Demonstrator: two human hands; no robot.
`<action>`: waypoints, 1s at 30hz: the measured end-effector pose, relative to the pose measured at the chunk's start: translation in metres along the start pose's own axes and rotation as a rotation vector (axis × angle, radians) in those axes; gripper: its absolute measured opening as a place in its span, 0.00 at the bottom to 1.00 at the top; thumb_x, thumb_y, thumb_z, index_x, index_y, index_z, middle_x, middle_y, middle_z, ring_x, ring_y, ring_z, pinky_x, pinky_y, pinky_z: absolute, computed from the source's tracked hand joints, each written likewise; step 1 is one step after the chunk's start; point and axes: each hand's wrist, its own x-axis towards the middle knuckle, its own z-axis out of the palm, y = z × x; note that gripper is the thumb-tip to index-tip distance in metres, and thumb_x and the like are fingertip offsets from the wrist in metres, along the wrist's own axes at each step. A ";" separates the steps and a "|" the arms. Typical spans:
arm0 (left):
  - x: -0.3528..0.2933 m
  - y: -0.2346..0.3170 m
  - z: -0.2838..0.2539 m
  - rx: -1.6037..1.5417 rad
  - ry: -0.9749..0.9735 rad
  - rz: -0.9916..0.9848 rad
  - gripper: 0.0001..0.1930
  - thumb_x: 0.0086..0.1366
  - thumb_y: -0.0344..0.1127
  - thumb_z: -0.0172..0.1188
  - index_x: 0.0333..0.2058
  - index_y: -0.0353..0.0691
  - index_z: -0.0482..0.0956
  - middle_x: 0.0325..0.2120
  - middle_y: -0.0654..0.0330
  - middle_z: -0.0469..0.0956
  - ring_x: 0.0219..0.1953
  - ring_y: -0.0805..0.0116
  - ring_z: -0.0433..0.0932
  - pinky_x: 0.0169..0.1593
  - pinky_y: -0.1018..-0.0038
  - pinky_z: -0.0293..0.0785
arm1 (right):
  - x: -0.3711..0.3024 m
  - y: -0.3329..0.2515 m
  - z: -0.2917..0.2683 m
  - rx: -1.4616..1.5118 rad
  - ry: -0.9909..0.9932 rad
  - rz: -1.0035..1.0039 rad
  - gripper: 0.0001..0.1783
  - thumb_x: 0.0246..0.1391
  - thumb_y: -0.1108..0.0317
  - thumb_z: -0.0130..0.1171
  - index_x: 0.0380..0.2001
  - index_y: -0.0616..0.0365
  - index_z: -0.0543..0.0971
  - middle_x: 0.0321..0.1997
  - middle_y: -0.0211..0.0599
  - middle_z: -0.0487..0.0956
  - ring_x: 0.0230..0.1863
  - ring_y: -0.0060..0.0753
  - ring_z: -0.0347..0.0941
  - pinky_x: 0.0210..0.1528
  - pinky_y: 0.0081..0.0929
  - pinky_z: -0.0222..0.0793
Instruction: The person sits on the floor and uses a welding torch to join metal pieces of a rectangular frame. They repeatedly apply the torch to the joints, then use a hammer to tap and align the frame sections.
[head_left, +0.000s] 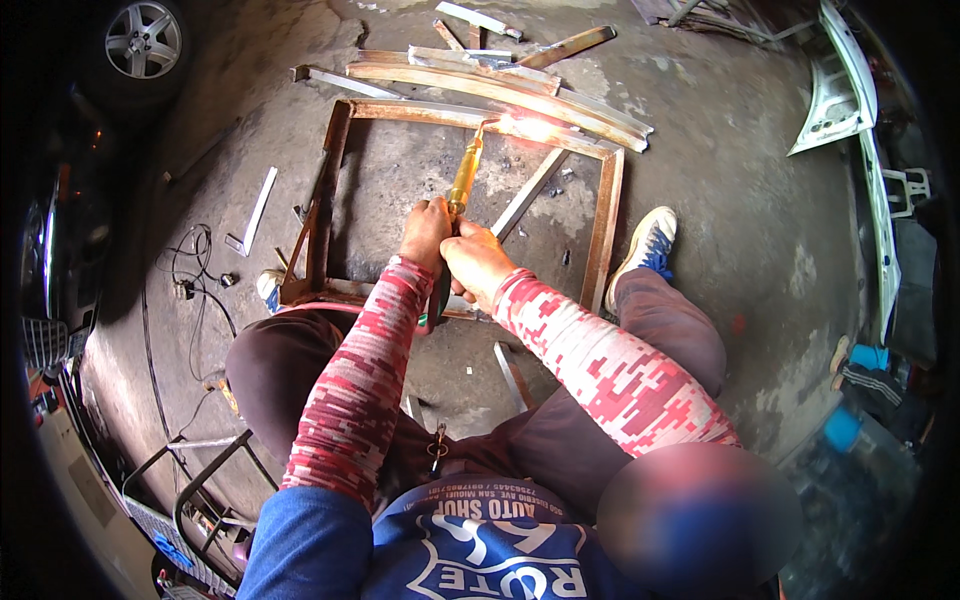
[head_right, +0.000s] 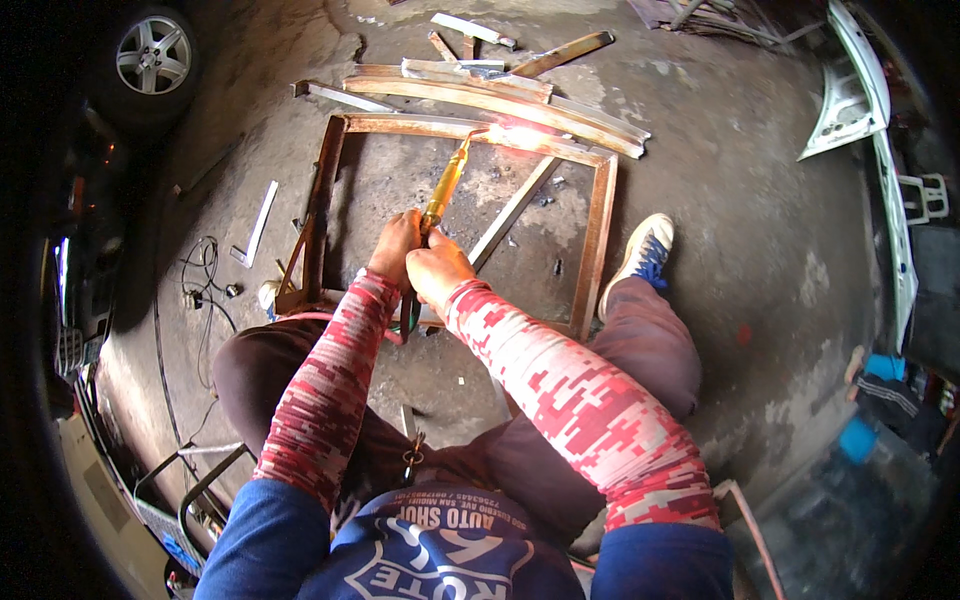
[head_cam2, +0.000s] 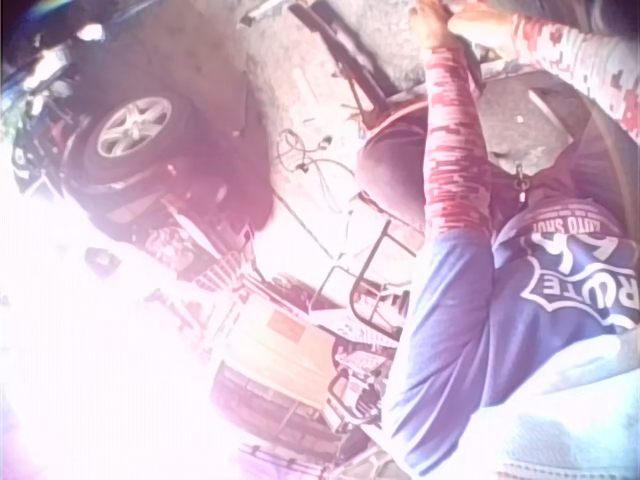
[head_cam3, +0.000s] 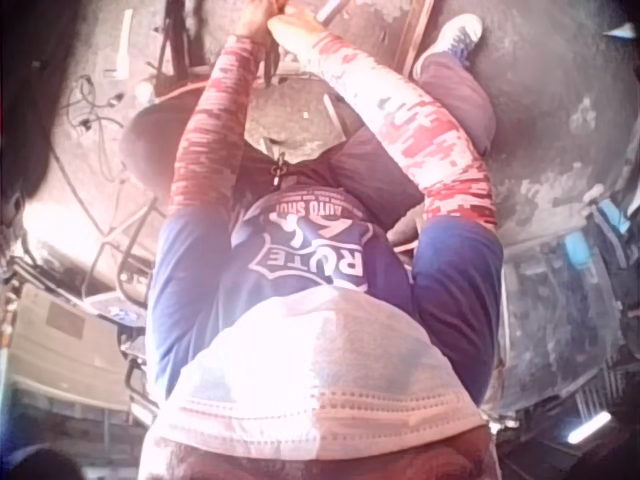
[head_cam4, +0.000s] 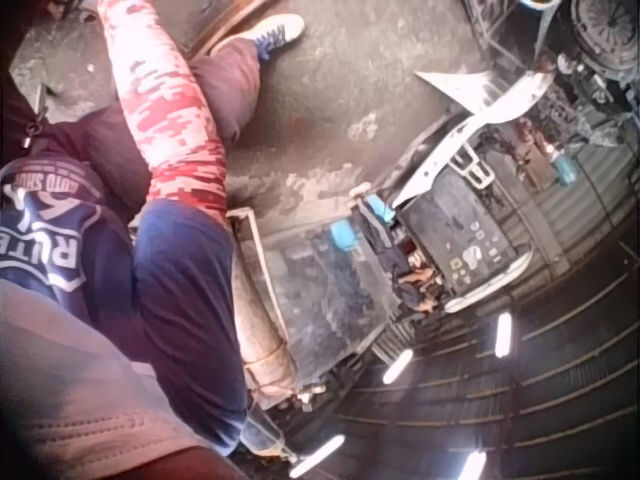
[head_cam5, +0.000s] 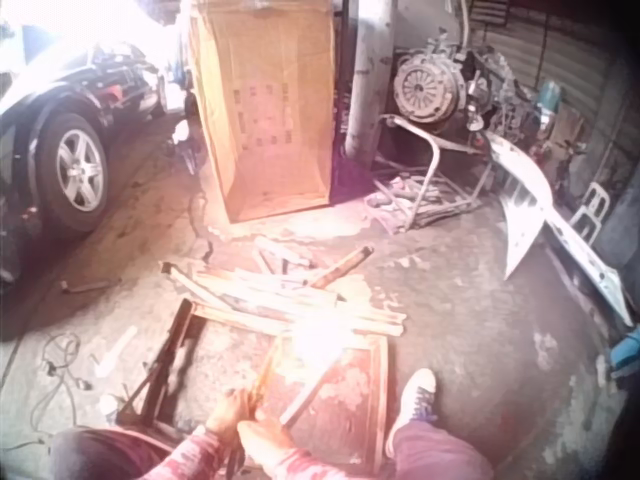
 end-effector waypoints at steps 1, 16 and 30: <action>0.002 -0.002 0.002 -0.100 0.022 -0.056 0.18 0.64 0.40 0.46 0.40 0.30 0.75 0.34 0.41 0.78 0.36 0.48 0.78 0.40 0.59 0.72 | -0.001 -0.001 0.000 0.006 0.007 0.003 0.22 0.53 0.69 0.44 0.53 0.53 0.69 0.21 0.27 0.67 0.12 0.19 0.60 0.10 0.22 0.52; -0.013 0.033 -0.008 -0.606 0.048 -0.395 0.15 0.65 0.39 0.47 0.35 0.31 0.75 0.36 0.39 0.77 0.38 0.44 0.78 0.39 0.57 0.71 | -0.004 -0.001 -0.001 0.006 0.016 0.021 0.23 0.53 0.69 0.44 0.54 0.53 0.69 0.22 0.27 0.68 0.12 0.19 0.61 0.10 0.22 0.53; -0.013 0.016 -0.008 0.095 0.075 0.035 0.14 0.67 0.35 0.44 0.39 0.32 0.75 0.42 0.39 0.74 0.45 0.39 0.74 0.48 0.57 0.72 | -0.008 -0.005 0.001 0.013 0.016 0.018 0.23 0.52 0.69 0.43 0.54 0.48 0.70 0.23 0.26 0.67 0.13 0.18 0.60 0.11 0.20 0.51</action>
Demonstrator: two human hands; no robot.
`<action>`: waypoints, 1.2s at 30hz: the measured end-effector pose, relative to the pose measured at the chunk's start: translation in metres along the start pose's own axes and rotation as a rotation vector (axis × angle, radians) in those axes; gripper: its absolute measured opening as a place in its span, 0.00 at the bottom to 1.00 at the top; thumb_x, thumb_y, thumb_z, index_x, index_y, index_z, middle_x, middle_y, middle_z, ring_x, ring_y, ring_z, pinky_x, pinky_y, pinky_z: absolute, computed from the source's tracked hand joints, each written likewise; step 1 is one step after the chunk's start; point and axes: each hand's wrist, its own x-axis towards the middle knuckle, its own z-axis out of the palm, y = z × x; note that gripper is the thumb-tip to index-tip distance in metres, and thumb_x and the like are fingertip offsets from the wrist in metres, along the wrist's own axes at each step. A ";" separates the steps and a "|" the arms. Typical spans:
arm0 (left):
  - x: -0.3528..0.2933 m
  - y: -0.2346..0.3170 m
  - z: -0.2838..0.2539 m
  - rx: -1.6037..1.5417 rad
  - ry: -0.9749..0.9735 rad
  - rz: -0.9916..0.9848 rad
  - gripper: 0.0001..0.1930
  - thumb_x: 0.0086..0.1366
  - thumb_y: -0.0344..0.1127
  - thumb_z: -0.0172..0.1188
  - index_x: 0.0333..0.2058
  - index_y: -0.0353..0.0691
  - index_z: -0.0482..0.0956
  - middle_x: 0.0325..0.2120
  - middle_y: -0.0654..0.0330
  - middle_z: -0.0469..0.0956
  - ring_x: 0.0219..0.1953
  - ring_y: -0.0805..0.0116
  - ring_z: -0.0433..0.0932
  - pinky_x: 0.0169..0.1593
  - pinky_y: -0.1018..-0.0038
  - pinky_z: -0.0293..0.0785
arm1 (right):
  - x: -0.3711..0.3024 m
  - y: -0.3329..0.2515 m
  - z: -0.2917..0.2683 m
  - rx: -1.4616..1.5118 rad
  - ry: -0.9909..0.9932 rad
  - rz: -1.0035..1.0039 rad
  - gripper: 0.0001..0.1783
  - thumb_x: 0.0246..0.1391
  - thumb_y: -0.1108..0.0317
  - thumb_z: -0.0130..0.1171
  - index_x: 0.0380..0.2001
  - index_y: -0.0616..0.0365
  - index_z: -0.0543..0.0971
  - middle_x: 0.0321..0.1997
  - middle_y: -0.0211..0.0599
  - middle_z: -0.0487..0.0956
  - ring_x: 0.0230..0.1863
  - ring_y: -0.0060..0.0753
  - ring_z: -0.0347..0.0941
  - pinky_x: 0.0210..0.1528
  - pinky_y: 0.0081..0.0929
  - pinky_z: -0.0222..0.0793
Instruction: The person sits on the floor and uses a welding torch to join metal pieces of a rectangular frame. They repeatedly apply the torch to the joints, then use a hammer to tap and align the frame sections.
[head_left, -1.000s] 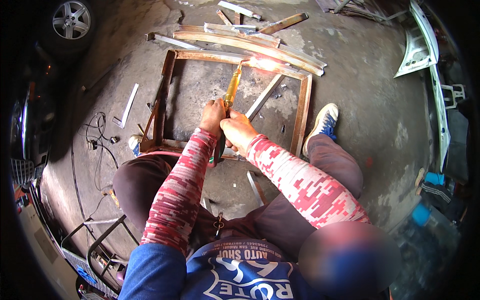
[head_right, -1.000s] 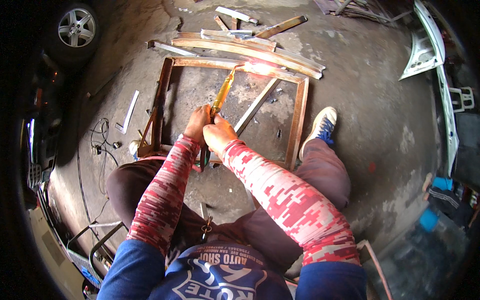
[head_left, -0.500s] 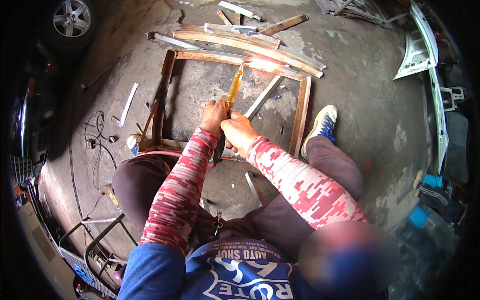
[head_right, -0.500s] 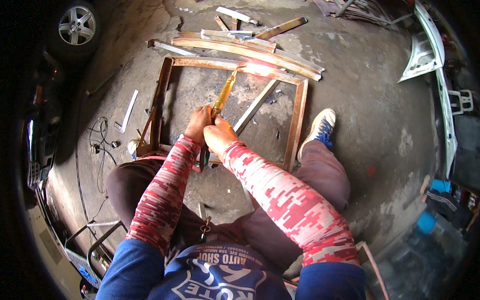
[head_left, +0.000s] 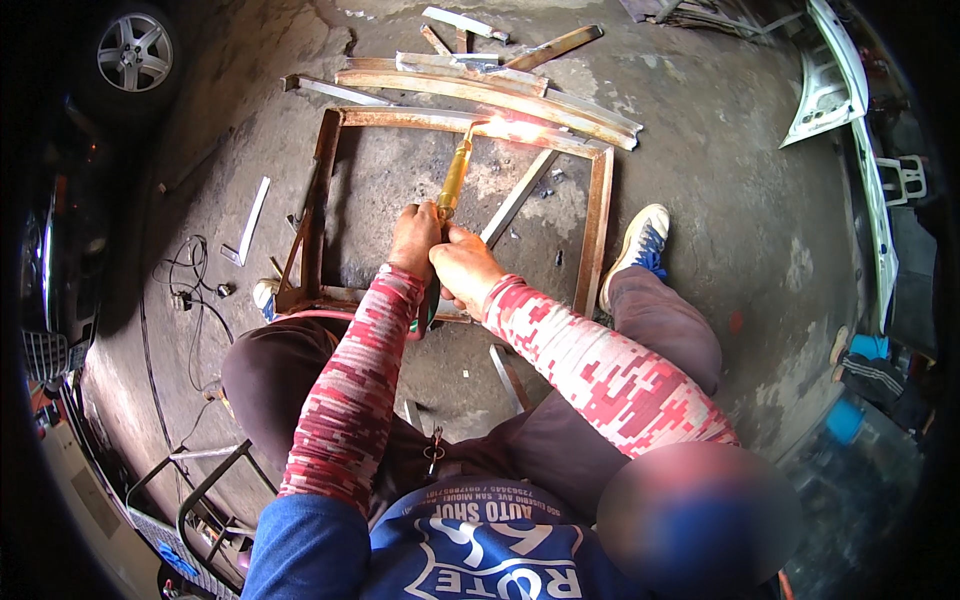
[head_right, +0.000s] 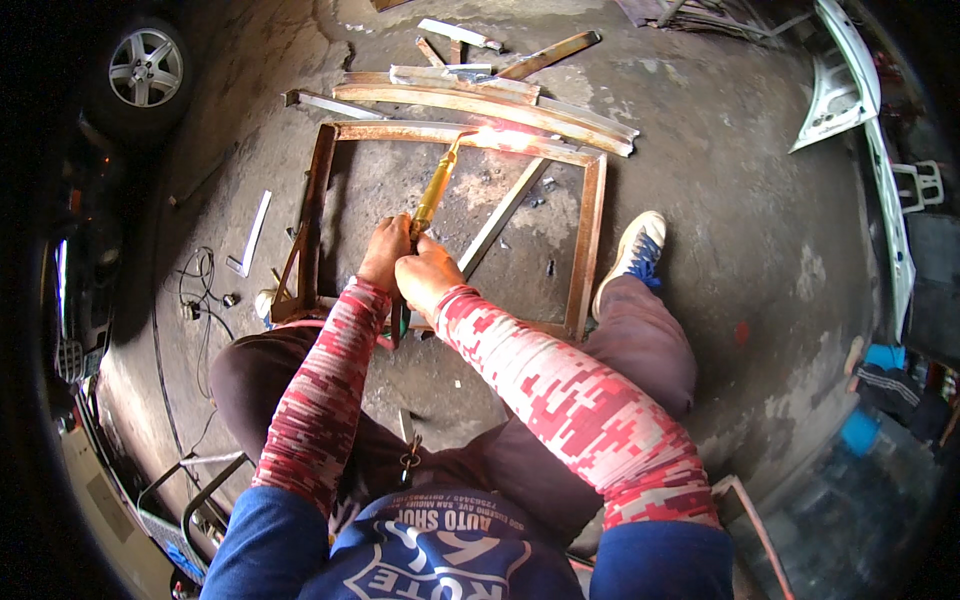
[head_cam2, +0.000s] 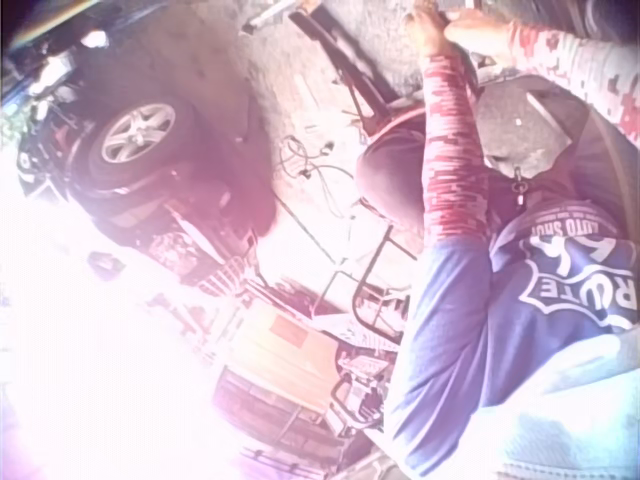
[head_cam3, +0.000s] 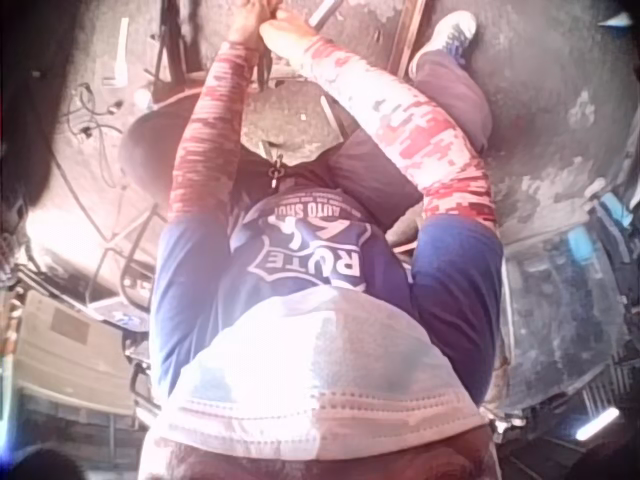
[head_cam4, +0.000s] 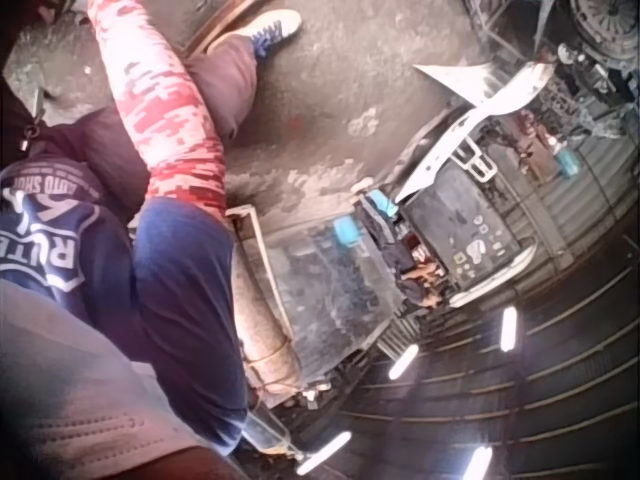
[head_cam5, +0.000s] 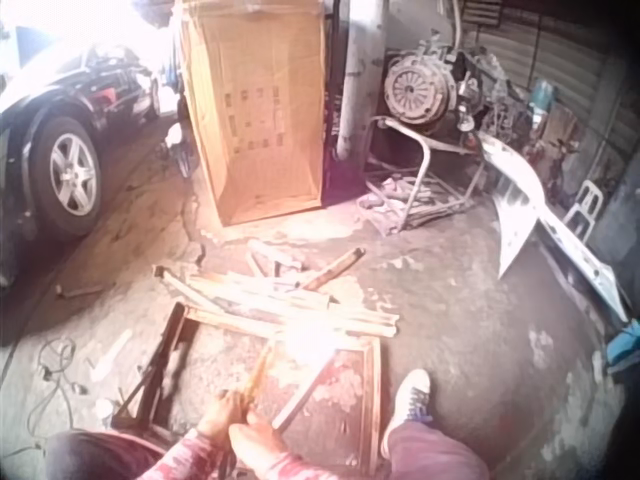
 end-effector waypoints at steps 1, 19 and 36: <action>0.000 0.000 0.001 0.034 0.017 0.004 0.14 0.67 0.36 0.43 0.39 0.32 0.75 0.42 0.39 0.74 0.44 0.39 0.75 0.48 0.57 0.72 | -0.001 0.000 0.000 0.009 -0.003 0.001 0.24 0.52 0.69 0.43 0.54 0.48 0.70 0.23 0.26 0.67 0.13 0.18 0.60 0.11 0.20 0.51; 0.005 -0.006 0.005 0.098 0.030 0.070 0.08 0.61 0.30 0.51 0.36 0.32 0.74 0.37 0.39 0.76 0.38 0.43 0.77 0.40 0.58 0.74 | -0.001 -0.001 -0.001 0.002 0.004 0.011 0.23 0.53 0.68 0.44 0.53 0.47 0.70 0.23 0.25 0.66 0.13 0.17 0.59 0.11 0.19 0.51; -0.001 0.002 0.002 -0.108 0.027 -0.012 0.09 0.63 0.31 0.49 0.36 0.32 0.74 0.37 0.39 0.75 0.39 0.44 0.76 0.41 0.59 0.73 | 0.005 0.007 -0.001 -0.049 0.023 -0.017 0.23 0.52 0.69 0.44 0.54 0.51 0.70 0.23 0.27 0.67 0.12 0.18 0.60 0.10 0.21 0.53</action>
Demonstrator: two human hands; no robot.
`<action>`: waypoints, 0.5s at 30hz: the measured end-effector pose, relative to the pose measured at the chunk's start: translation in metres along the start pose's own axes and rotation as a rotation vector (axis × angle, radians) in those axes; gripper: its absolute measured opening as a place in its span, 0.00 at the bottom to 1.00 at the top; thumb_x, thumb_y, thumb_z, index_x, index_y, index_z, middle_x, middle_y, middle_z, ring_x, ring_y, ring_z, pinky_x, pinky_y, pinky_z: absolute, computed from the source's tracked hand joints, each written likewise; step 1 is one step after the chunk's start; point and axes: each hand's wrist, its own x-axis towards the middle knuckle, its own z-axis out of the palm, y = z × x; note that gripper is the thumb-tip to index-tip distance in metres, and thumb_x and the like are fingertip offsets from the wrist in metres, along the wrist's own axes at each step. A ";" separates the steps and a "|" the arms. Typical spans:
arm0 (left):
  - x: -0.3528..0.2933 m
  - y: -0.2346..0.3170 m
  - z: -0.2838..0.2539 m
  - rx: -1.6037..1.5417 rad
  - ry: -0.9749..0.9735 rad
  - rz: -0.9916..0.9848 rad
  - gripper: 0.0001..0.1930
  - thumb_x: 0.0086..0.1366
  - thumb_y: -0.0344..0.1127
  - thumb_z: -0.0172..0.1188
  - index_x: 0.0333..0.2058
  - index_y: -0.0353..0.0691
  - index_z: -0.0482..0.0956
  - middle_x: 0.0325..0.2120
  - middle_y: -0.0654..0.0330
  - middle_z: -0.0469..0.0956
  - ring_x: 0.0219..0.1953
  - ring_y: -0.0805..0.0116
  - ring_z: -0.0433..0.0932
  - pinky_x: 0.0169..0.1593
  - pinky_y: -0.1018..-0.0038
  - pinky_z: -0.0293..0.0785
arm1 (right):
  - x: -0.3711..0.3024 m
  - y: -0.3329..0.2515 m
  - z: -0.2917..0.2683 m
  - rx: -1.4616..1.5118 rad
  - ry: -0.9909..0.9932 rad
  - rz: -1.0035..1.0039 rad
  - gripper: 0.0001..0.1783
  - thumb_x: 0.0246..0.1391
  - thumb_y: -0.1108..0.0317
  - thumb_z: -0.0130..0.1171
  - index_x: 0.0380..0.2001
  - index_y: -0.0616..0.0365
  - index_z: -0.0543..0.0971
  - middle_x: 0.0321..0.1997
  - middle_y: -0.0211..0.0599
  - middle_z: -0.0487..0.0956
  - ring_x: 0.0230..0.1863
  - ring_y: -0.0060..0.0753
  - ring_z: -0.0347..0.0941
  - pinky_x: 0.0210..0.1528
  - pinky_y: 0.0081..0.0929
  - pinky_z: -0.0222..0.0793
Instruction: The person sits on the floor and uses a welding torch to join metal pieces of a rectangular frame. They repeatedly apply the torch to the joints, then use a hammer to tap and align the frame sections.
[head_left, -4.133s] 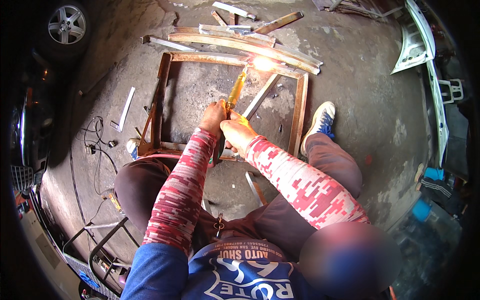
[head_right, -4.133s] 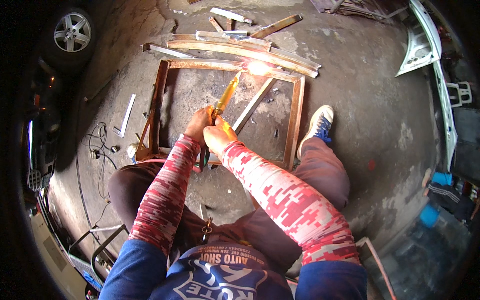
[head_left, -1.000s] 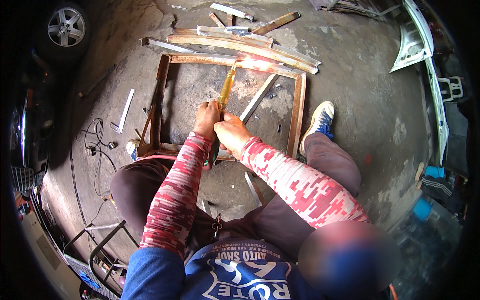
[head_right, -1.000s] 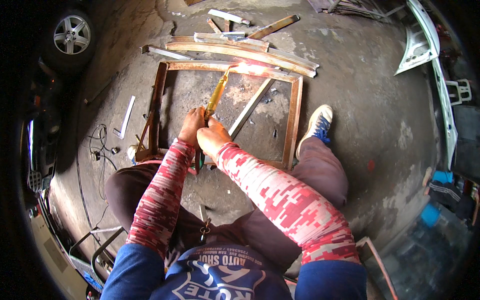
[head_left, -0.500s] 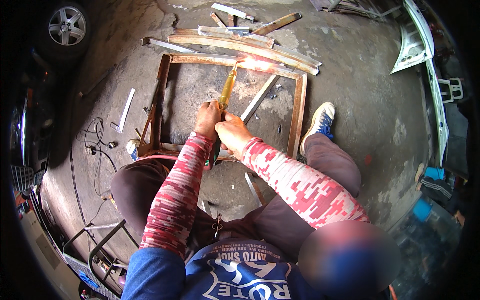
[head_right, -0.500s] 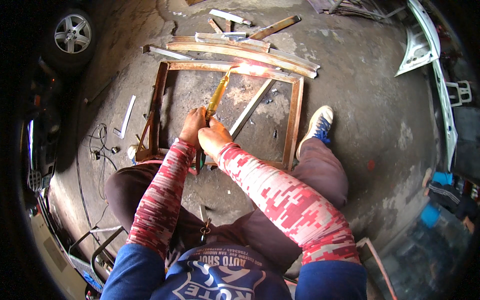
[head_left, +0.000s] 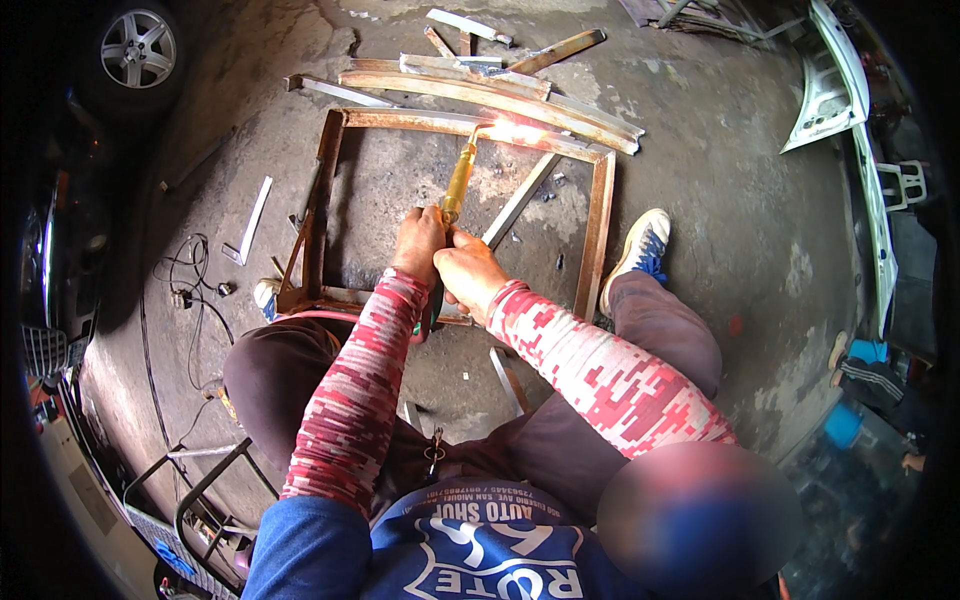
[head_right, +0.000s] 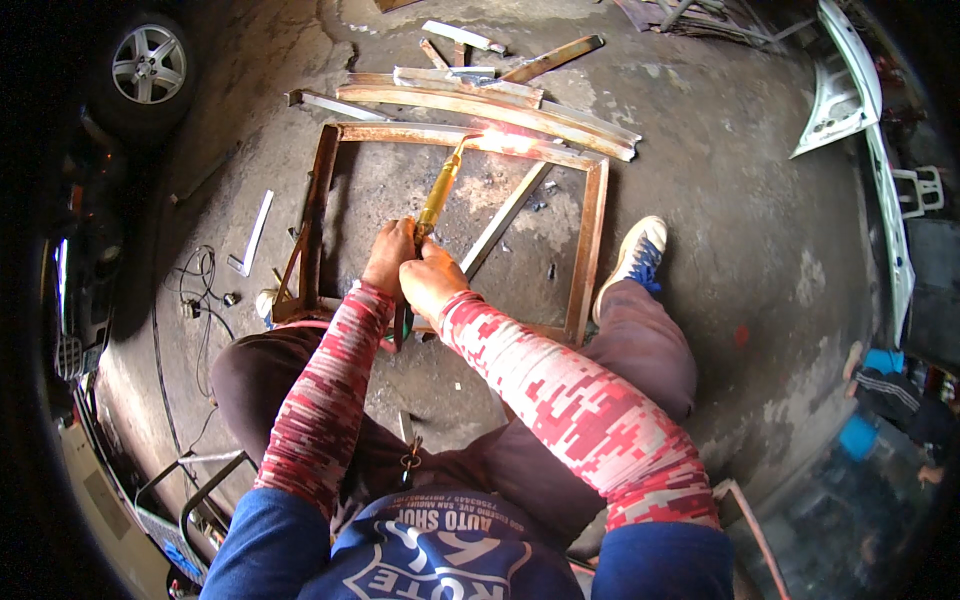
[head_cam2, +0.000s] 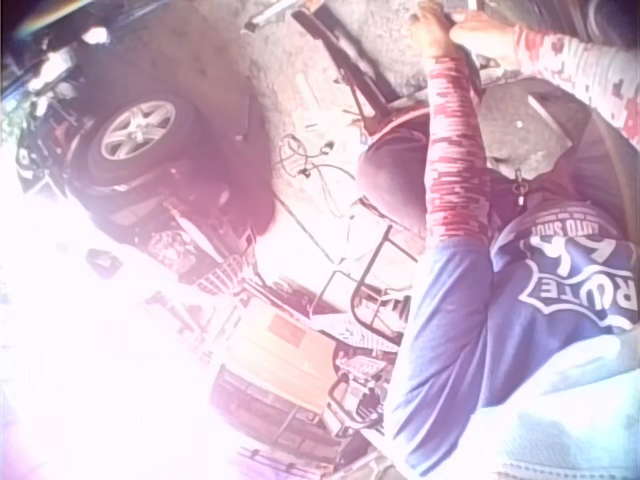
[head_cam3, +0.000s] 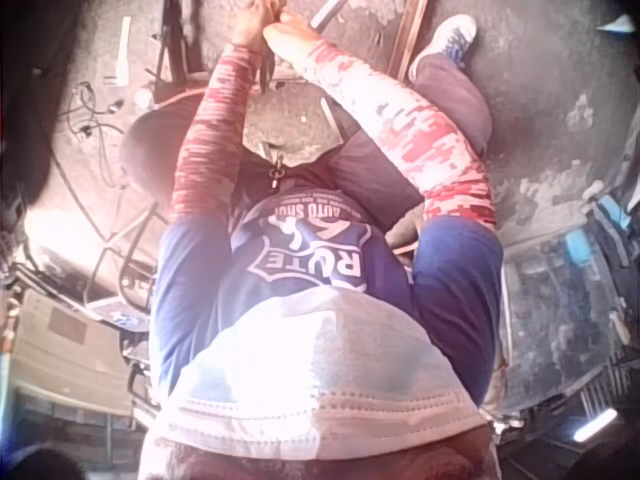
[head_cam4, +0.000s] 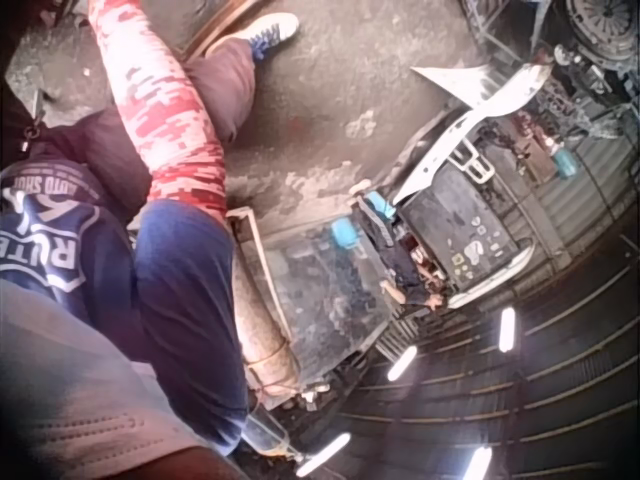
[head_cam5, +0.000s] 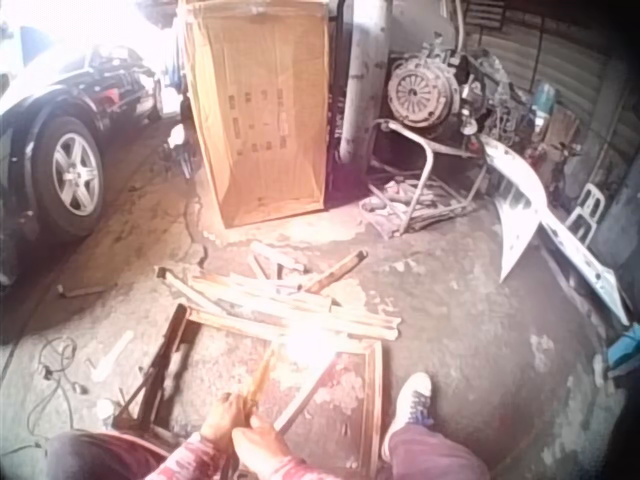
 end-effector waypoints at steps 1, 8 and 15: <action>0.001 0.001 0.000 -0.110 -0.007 -0.073 0.09 0.63 0.31 0.48 0.36 0.32 0.74 0.37 0.40 0.75 0.39 0.44 0.77 0.41 0.59 0.73 | 0.000 0.000 0.000 0.002 0.000 -0.001 0.23 0.52 0.69 0.45 0.54 0.51 0.70 0.23 0.27 0.67 0.12 0.18 0.60 0.10 0.21 0.53; 0.000 0.000 0.000 -0.057 -0.005 -0.034 0.09 0.63 0.31 0.48 0.36 0.32 0.74 0.37 0.40 0.75 0.40 0.45 0.77 0.41 0.60 0.73 | -0.002 -0.003 0.000 0.018 0.004 0.006 0.21 0.52 0.69 0.45 0.52 0.51 0.70 0.22 0.27 0.67 0.12 0.19 0.60 0.10 0.21 0.53; 0.000 -0.001 -0.001 0.083 -0.001 0.045 0.10 0.64 0.32 0.47 0.36 0.32 0.74 0.38 0.39 0.76 0.39 0.44 0.77 0.41 0.60 0.74 | -0.004 -0.004 0.000 0.018 -0.001 0.007 0.22 0.52 0.69 0.44 0.53 0.51 0.70 0.22 0.26 0.67 0.12 0.18 0.60 0.11 0.21 0.53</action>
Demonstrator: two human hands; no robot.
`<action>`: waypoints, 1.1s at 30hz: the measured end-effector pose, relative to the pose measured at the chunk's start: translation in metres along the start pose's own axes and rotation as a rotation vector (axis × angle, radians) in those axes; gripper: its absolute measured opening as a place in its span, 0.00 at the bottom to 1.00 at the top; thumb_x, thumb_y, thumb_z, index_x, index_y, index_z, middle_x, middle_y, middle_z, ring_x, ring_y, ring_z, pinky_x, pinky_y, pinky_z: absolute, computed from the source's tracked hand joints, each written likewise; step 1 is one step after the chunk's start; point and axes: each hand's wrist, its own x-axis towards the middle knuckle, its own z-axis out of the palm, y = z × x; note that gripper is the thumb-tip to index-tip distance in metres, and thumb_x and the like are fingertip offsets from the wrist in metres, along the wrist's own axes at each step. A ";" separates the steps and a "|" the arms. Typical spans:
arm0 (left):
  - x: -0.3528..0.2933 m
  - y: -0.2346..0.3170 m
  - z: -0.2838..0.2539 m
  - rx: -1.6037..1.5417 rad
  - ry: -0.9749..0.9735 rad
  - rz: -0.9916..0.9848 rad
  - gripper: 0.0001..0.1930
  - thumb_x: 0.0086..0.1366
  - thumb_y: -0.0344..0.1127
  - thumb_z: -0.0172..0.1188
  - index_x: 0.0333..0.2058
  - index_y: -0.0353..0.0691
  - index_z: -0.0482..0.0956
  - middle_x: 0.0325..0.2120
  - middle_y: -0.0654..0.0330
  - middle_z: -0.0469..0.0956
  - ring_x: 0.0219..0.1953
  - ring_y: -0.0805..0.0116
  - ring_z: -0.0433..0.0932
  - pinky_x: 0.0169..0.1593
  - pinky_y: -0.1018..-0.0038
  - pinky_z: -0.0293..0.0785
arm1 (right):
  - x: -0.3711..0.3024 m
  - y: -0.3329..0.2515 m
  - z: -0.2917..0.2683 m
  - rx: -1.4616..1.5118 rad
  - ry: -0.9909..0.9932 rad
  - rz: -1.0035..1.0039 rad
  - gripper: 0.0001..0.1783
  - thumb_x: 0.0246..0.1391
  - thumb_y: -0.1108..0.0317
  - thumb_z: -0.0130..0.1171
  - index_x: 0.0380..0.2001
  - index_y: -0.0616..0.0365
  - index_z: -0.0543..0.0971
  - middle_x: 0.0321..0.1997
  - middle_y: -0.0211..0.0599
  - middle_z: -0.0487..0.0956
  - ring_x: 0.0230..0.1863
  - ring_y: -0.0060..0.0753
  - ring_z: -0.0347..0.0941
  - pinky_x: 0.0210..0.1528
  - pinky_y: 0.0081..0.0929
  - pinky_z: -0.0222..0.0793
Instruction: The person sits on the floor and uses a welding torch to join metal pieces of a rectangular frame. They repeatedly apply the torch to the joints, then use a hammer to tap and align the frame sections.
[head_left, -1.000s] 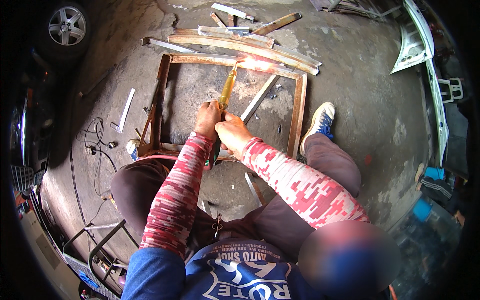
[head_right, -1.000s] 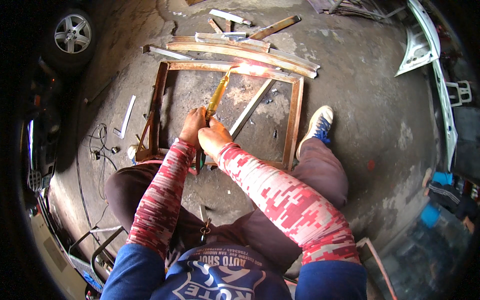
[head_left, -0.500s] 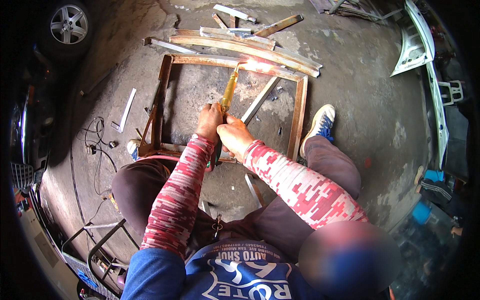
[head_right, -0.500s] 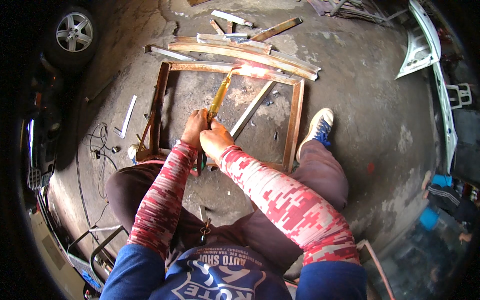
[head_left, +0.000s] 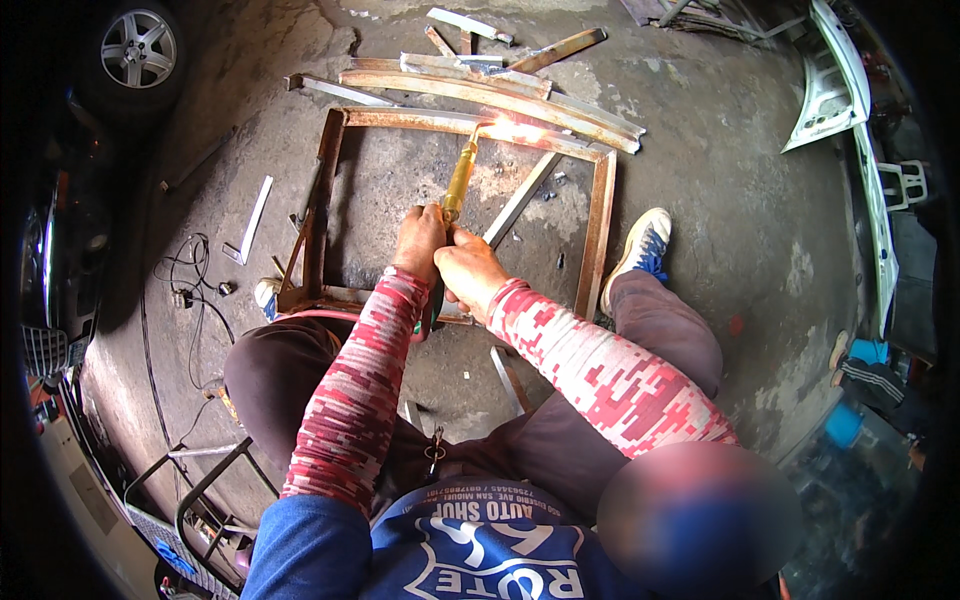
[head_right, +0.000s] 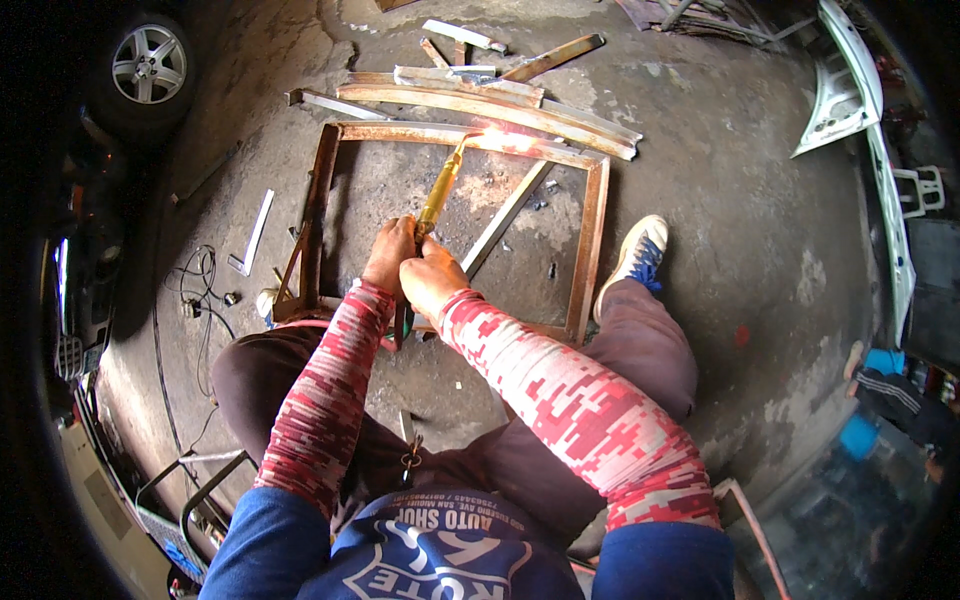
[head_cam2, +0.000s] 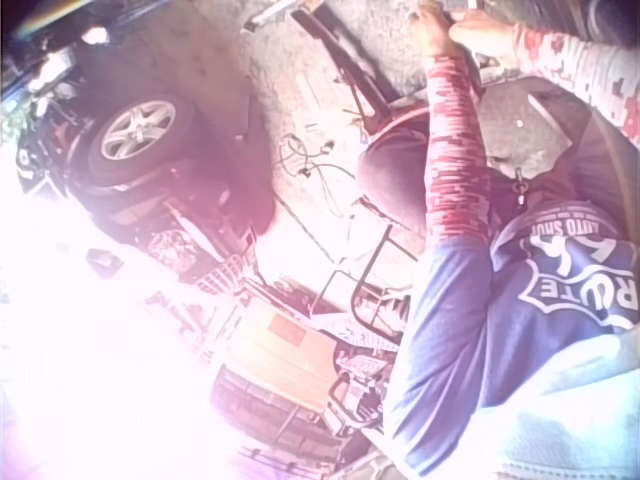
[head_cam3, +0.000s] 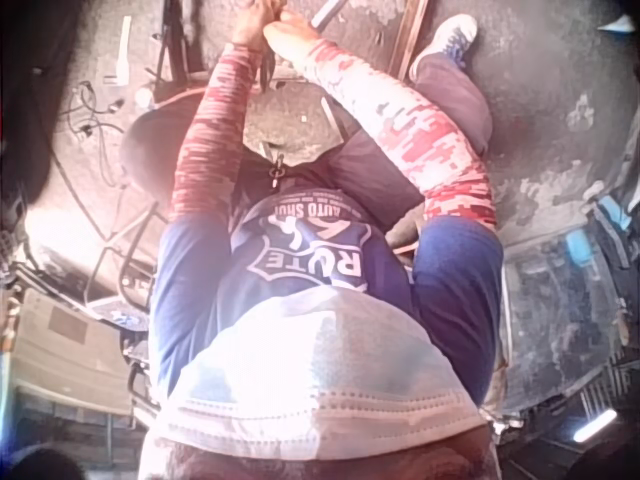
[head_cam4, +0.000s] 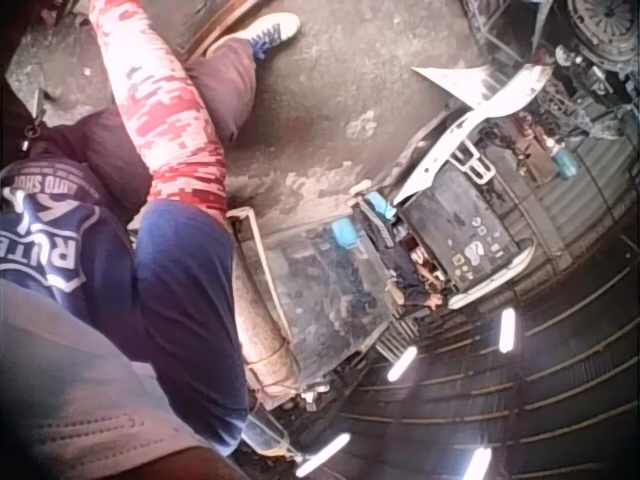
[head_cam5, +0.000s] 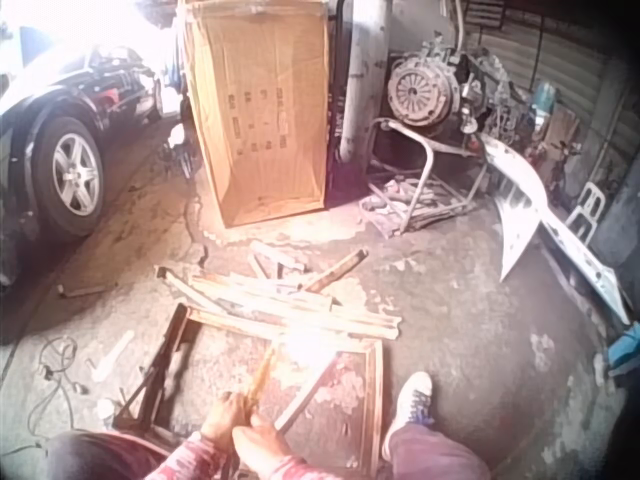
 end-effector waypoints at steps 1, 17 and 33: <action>0.000 0.001 0.000 -0.061 -0.007 -0.056 0.10 0.64 0.32 0.47 0.36 0.32 0.74 0.38 0.39 0.76 0.39 0.44 0.77 0.41 0.60 0.74 | 0.000 0.000 0.000 0.003 -0.003 -0.001 0.23 0.52 0.69 0.44 0.53 0.50 0.70 0.23 0.26 0.67 0.12 0.18 0.60 0.11 0.21 0.53; -0.002 0.018 -0.007 -0.505 0.015 -0.421 0.24 0.67 0.45 0.43 0.42 0.25 0.74 0.36 0.37 0.77 0.38 0.47 0.78 0.42 0.60 0.71 | -0.001 -0.001 0.000 -0.010 0.003 0.003 0.23 0.52 0.69 0.44 0.54 0.51 0.69 0.23 0.28 0.67 0.13 0.19 0.60 0.10 0.22 0.53; 0.002 0.013 -0.004 -0.518 -0.011 -0.427 0.14 0.65 0.38 0.48 0.37 0.31 0.74 0.39 0.36 0.76 0.41 0.41 0.77 0.42 0.58 0.74 | -0.001 -0.002 0.001 0.021 -0.012 0.004 0.22 0.52 0.69 0.43 0.52 0.52 0.69 0.22 0.27 0.66 0.12 0.19 0.60 0.10 0.22 0.52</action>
